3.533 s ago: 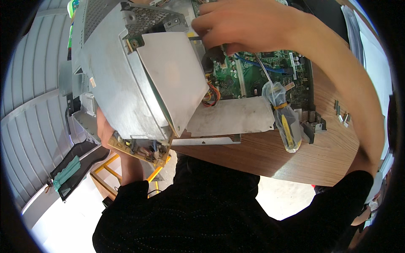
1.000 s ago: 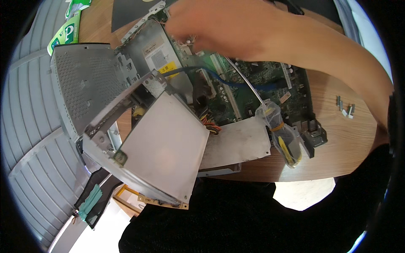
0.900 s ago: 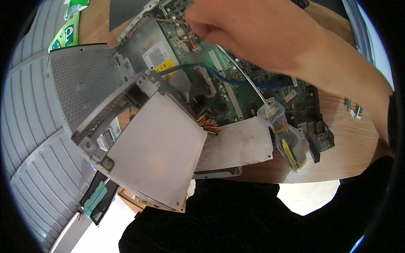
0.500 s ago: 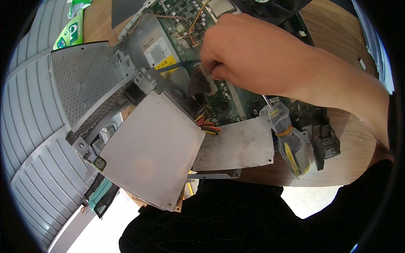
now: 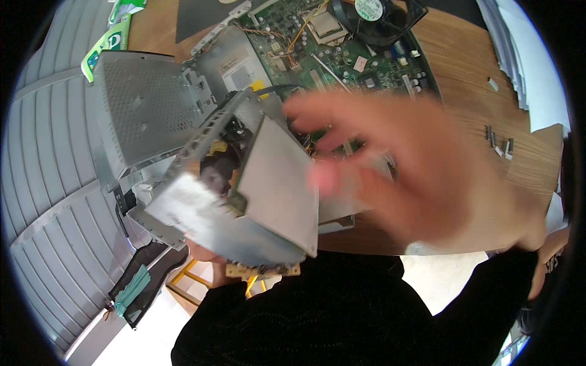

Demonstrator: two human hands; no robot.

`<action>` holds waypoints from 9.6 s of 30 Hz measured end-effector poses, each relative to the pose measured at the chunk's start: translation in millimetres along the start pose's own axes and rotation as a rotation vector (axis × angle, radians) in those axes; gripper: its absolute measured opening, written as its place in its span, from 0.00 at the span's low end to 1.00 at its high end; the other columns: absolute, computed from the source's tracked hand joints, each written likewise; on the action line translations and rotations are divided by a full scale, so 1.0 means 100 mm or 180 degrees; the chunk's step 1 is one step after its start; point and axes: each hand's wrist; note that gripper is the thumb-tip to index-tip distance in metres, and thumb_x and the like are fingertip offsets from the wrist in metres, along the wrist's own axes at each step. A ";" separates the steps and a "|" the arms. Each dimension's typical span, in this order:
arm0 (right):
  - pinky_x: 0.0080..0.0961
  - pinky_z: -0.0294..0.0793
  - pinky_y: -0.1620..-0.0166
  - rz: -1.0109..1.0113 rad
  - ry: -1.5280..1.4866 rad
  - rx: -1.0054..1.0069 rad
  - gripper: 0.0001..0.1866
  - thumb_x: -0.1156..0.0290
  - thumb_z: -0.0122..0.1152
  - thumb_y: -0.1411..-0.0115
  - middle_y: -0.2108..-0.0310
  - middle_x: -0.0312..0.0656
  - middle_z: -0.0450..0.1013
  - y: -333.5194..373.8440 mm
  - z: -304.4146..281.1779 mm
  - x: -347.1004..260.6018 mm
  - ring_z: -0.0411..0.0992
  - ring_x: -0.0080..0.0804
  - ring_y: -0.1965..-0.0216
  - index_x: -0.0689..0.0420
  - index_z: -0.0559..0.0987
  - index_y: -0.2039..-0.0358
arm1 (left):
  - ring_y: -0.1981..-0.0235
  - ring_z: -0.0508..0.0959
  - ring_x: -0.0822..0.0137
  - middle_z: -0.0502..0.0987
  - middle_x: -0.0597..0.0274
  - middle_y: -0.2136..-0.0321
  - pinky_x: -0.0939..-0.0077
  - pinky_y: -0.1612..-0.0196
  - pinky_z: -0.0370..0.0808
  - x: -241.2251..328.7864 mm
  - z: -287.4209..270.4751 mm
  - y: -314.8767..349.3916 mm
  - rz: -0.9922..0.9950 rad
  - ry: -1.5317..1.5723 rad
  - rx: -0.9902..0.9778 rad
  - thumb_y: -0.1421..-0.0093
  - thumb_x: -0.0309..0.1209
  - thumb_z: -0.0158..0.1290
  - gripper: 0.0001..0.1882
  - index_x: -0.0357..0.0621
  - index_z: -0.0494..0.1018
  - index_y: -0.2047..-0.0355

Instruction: The person disassembles a computer by using a screwdriver to remove screws from a power supply unit inside a desktop case, then disconnecting cables by hand and removing the unit from the chassis.

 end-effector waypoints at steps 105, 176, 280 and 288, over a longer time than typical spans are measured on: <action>0.44 0.83 0.50 -0.0919 -0.0258 0.1385 0.35 0.70 0.55 0.36 0.29 0.57 0.50 0.46 1.42 -0.16 0.57 0.73 0.35 0.48 0.58 0.29 | 0.73 0.71 0.81 0.77 0.73 0.77 0.82 0.69 0.66 -0.13 0.31 -2.91 -0.3434 -0.0224 -0.4323 0.39 0.45 0.61 0.19 0.39 0.83 0.67; 0.48 0.82 0.48 -0.0951 -0.0351 0.1357 0.39 0.69 0.56 0.36 0.29 0.60 0.48 0.47 1.42 -0.14 0.55 0.78 0.35 0.49 0.52 0.27 | 0.75 0.79 0.58 0.75 0.57 0.75 0.63 0.76 0.74 -0.38 0.45 -3.12 0.2478 0.0036 -0.3831 0.51 0.27 0.66 0.12 0.31 0.76 0.71; 0.28 0.79 0.51 -0.3039 0.2274 -0.3896 0.07 0.71 0.56 0.41 0.63 0.42 0.73 -2.00 0.06 0.73 0.74 0.36 0.54 0.61 0.78 0.68 | 0.37 0.59 0.28 0.55 0.27 0.37 0.31 0.33 0.36 -0.64 -0.38 -0.80 -0.0965 0.3304 -0.0906 0.55 0.83 0.48 0.47 0.59 0.71 0.51; 0.26 0.73 0.54 -0.4267 0.2095 -0.2965 0.07 0.68 0.59 0.42 0.65 0.37 0.70 -1.97 -0.01 0.86 0.71 0.31 0.57 0.58 0.78 0.68 | 0.38 0.62 0.32 0.59 0.22 0.41 0.31 0.32 0.31 -0.56 -0.36 -0.84 -0.1084 0.3362 -0.0670 0.52 0.80 0.48 0.45 0.53 0.72 0.54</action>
Point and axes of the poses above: each hand's wrist, its own y-axis away from the middle knuckle, its own z-axis out of the palm, x = y × z
